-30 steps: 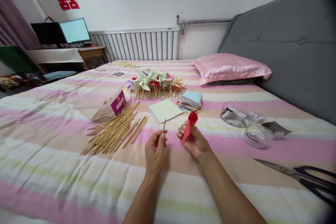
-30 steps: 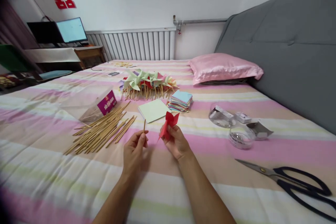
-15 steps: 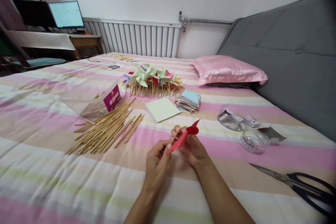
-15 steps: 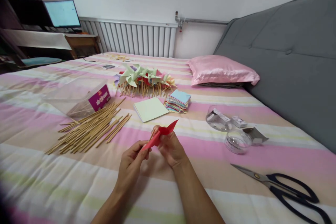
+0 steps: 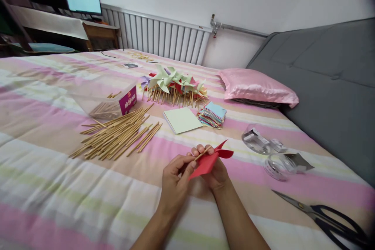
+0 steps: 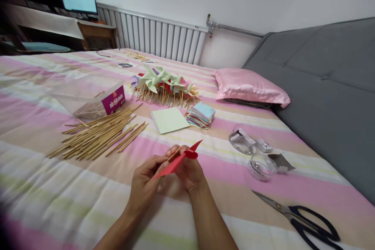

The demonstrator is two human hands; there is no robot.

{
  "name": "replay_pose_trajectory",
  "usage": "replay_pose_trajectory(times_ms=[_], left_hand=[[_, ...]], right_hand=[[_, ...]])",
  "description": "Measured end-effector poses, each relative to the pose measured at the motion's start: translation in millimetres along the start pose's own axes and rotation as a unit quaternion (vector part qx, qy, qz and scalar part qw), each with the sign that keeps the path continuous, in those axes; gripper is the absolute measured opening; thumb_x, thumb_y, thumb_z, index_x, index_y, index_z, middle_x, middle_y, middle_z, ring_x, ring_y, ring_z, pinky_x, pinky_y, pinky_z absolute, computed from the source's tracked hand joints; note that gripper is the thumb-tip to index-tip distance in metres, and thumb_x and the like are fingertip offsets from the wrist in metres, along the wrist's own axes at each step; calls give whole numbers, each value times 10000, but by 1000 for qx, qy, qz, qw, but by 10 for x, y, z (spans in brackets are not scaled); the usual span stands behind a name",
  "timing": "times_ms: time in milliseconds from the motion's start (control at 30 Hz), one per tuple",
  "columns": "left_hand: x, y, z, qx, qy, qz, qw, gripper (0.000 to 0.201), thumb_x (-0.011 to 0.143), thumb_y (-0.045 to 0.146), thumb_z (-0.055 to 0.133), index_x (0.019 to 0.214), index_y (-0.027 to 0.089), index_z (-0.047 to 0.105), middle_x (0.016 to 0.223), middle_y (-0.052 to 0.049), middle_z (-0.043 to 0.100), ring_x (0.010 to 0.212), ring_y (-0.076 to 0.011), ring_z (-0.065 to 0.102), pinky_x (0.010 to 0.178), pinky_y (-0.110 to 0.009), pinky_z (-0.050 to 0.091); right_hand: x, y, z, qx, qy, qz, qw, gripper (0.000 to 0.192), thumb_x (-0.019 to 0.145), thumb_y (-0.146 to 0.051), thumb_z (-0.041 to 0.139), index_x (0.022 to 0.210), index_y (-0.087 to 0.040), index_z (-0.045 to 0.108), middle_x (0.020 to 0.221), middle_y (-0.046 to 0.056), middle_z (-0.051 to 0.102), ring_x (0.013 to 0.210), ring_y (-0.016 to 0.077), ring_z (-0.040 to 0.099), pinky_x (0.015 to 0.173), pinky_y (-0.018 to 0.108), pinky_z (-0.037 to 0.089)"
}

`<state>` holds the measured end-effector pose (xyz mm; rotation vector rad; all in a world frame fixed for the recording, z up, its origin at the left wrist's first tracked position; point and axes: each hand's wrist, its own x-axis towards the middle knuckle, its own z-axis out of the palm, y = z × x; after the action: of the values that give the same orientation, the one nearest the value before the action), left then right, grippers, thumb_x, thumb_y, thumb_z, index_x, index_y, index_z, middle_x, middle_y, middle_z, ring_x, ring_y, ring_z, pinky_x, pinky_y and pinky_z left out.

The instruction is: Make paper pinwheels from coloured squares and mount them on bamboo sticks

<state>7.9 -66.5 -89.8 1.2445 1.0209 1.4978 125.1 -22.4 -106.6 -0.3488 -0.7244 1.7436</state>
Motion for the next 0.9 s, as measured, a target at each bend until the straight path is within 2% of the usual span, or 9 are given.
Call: replay_pose_trajectory(times_ms=[233, 367, 533, 633, 800, 900], left_hand=[[-15, 7, 19, 8, 8, 31, 999, 149, 754, 193, 620, 841, 203, 741, 803, -66, 668, 781, -186, 612, 688, -266, 475], [-28, 5, 26, 19, 14, 38, 999, 149, 753, 207, 623, 840, 204, 744, 781, -65, 667, 747, -180, 610, 658, -261, 475], [-26, 24, 32, 23, 9, 39, 999, 146, 762, 248, 625, 826, 200, 747, 772, -74, 669, 735, -181, 609, 651, -259, 466], [-25, 28, 31, 22, 8, 35, 999, 152, 762, 263, 626, 826, 197, 747, 772, -74, 667, 732, -179, 601, 657, -258, 459], [-33, 12, 29, 22, 4, 7, 1000, 193, 772, 321, 618, 833, 185, 741, 691, -44, 624, 616, -141, 534, 574, -236, 418], [-30, -3, 25, 25, 6, -15, 1000, 205, 780, 346, 611, 792, 179, 728, 667, -29, 608, 573, -121, 497, 541, -227, 392]], right_hand=[[5, 11, 11, 18, -11, -2, 1000, 201, 571, -371, 828, 596, -317, 635, 726, -48, 557, 713, 147, 502, 810, 347, 423], [5, 10, -2, -3, 8, -9, 1000, 223, 538, -409, 836, 593, -324, 637, 704, -43, 547, 704, 158, 486, 795, 362, 412], [3, 8, -17, 8, 3, -18, 1000, 205, 549, -408, 833, 593, -337, 646, 666, -46, 535, 679, 152, 477, 757, 345, 400], [6, 7, -7, -1, 9, -18, 1000, 201, 553, -410, 829, 585, -340, 644, 655, -41, 530, 676, 158, 477, 745, 351, 401], [10, -7, 27, -42, 23, -42, 998, 191, 593, -425, 802, 624, -315, 650, 678, -33, 544, 672, 156, 484, 731, 351, 410], [17, -18, 45, -77, 30, -61, 995, 184, 630, -434, 779, 669, -297, 663, 689, -23, 568, 666, 153, 497, 670, 323, 412]])
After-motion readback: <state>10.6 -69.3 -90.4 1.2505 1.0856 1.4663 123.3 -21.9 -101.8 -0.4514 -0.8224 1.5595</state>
